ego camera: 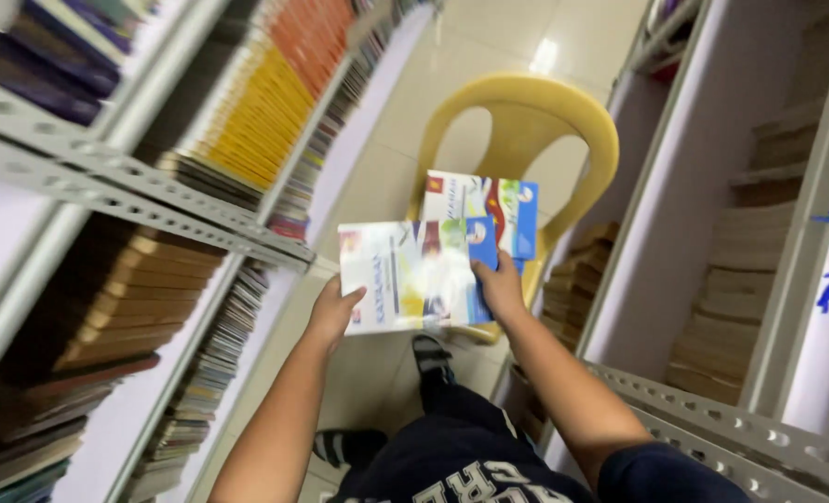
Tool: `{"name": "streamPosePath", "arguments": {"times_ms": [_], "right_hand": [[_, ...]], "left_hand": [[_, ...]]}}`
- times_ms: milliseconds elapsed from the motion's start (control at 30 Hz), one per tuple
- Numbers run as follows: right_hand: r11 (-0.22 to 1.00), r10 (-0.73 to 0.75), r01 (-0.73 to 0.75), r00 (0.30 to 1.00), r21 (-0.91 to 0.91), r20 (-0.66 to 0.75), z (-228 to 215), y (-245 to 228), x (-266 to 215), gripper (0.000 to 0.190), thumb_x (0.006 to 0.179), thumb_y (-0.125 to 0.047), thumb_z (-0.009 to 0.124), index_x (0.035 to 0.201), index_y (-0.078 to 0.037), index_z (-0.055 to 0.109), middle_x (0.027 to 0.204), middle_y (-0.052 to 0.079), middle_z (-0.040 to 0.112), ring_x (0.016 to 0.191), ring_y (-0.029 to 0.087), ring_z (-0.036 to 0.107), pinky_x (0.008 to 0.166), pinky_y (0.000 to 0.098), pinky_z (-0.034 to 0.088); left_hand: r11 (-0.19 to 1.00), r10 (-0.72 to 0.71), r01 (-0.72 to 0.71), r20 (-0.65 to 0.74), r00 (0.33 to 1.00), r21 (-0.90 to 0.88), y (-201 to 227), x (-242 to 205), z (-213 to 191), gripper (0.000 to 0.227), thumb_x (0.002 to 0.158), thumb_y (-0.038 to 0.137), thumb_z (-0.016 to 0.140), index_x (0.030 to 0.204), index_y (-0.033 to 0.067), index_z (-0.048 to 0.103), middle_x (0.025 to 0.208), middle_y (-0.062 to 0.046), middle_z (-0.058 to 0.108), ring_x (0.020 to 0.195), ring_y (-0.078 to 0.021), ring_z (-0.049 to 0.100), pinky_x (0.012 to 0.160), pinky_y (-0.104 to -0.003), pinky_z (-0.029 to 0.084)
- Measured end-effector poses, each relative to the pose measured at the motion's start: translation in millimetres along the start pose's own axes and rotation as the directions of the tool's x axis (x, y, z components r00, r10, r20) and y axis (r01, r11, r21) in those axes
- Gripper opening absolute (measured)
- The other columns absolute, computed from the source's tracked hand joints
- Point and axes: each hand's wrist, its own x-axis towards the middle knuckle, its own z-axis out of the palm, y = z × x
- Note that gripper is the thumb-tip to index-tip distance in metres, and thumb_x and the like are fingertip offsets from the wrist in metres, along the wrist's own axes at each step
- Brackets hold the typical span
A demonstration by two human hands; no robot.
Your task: Taking books from a shelf and stacking them on a yellow plastic chair.
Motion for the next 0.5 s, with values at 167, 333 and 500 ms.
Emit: {"name": "streamPosePath", "arguments": {"times_ms": [167,333,500], "right_hand": [[0.957,0.146,-0.194,0.964,-0.214,-0.220,-67,14,56,0.039,0.089,-0.018,0.071,0.122,0.001,0.064,0.102,0.015,0.075,0.087,0.022,0.071,0.080,0.0343,0.056],[0.959,0.175,-0.221,0.954,-0.177,-0.243,-98,53,104,0.036,0.090,-0.017,0.070,0.121,0.002,0.066,0.103,0.014,0.076,0.087,0.020,0.071,0.080,0.0337,0.056],[0.955,0.248,-0.274,0.947,-0.112,-0.202,-103,46,133,0.043,0.091,-0.015,0.066,0.132,-0.004,0.062,0.117,0.015,0.074,0.102,0.023,0.070,0.092,0.0362,0.054]], "left_hand": [[0.993,-0.086,0.080,0.061,0.994,0.092,-9,71,86,0.057,0.090,-0.004,0.058,0.147,0.0048,0.052,0.131,-0.014,0.068,0.114,-0.0209,0.066,0.098,-0.032,0.050],[0.958,-0.176,0.162,0.040,0.984,0.235,0,118,130,0.059,0.092,-0.005,0.057,0.150,0.0088,0.053,0.134,-0.013,0.068,0.117,-0.0212,0.065,0.100,-0.032,0.049],[0.987,-0.122,0.112,0.081,0.989,0.118,-1,151,141,0.075,0.085,-0.008,0.056,0.155,0.0138,0.041,0.143,-0.011,0.062,0.129,-0.0213,0.061,0.104,-0.032,0.048]]}}
